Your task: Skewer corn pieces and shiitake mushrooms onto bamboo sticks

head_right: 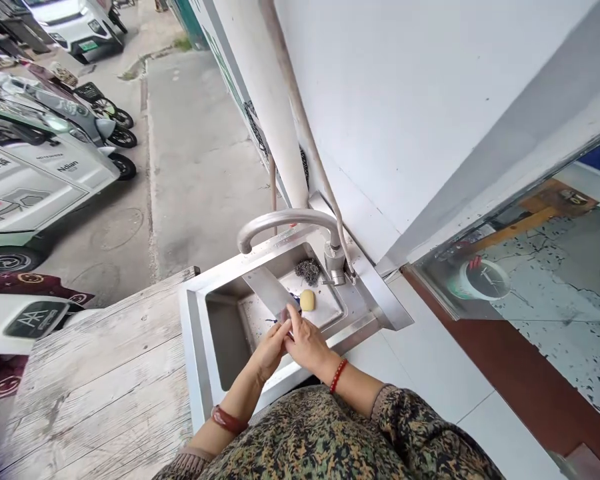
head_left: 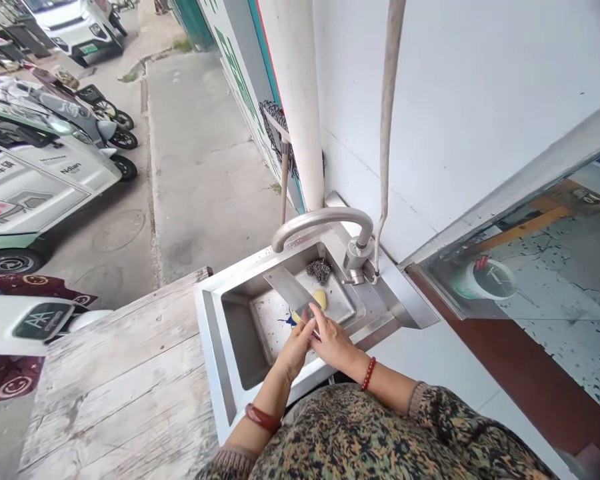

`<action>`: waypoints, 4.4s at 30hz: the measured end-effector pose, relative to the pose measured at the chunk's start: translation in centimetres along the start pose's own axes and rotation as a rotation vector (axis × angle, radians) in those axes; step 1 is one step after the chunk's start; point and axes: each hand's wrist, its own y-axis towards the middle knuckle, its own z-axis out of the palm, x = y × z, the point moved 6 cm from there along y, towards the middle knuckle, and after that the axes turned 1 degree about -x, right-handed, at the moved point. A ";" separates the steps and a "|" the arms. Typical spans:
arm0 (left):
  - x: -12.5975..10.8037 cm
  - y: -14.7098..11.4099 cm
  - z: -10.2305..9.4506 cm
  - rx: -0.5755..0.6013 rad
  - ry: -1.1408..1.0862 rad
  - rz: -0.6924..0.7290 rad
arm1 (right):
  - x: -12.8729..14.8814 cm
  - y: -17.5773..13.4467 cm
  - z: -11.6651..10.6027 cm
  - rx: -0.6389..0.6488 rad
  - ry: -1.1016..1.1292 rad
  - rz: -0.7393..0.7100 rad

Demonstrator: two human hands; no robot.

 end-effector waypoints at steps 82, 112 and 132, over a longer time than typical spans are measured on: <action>-4.6 8.6 -4.4 0.083 0.258 -0.119 | -4.8 6.8 -4.4 0.065 -0.610 -0.132; -12.6 -2.0 -11.4 -0.161 1.921 0.244 | 0.5 9.3 11.1 0.101 -0.164 -0.377; -11.5 -5.6 -12.5 -0.182 1.845 0.301 | 3.7 6.2 11.4 0.081 -0.174 -0.450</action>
